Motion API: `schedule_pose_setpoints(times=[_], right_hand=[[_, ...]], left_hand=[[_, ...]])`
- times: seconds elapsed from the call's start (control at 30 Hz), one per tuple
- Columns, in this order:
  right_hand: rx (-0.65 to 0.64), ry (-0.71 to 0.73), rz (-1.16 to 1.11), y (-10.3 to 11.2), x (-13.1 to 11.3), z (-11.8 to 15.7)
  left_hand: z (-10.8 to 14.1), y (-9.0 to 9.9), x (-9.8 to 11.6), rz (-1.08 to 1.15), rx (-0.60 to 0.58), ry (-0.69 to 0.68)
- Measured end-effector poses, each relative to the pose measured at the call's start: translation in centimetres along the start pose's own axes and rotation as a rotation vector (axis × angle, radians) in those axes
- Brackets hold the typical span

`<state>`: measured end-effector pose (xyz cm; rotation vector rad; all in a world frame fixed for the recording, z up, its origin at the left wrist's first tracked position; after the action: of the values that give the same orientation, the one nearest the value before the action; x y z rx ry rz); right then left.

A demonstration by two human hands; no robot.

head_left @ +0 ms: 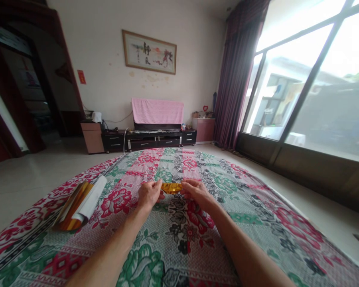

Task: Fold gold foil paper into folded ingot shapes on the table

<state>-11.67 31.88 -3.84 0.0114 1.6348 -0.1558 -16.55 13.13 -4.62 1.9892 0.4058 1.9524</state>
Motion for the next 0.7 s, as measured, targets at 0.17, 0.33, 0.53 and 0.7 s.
schedule_pose_setpoints(times=[0.17, 0.33, 0.53, 0.7], right_hand=[[-0.01, -0.003, 0.017, -0.3, 0.0, 0.2], [0.027, 0.045, 0.042, 0.1, -0.3, 0.2], [-0.018, 0.037, 0.114, -0.5, -0.4, 0.2], [-0.03, 0.013, 0.017, -0.9, -0.5, 0.5]], left_hand=[[0.1, -0.2, 0.0, -0.008, -0.013, -0.011], [0.4, -0.4, 0.2, 0.058, -0.035, -0.015], [0.6, -0.6, 0.8, 0.24, -0.035, -0.009], [0.9, -0.4, 1.7, 0.356, -0.051, -0.068]])
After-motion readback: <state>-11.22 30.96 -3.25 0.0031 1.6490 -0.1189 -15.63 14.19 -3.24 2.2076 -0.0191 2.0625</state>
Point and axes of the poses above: each hand's wrist, its own z-axis away from the middle knuckle, its own y-axis out of the back of the hand, x = y × z, the point moved 10 cm from there along -z, towards the middle knuckle, and after that the axes turned 4 degrees about -z, right-handed, at the moved point
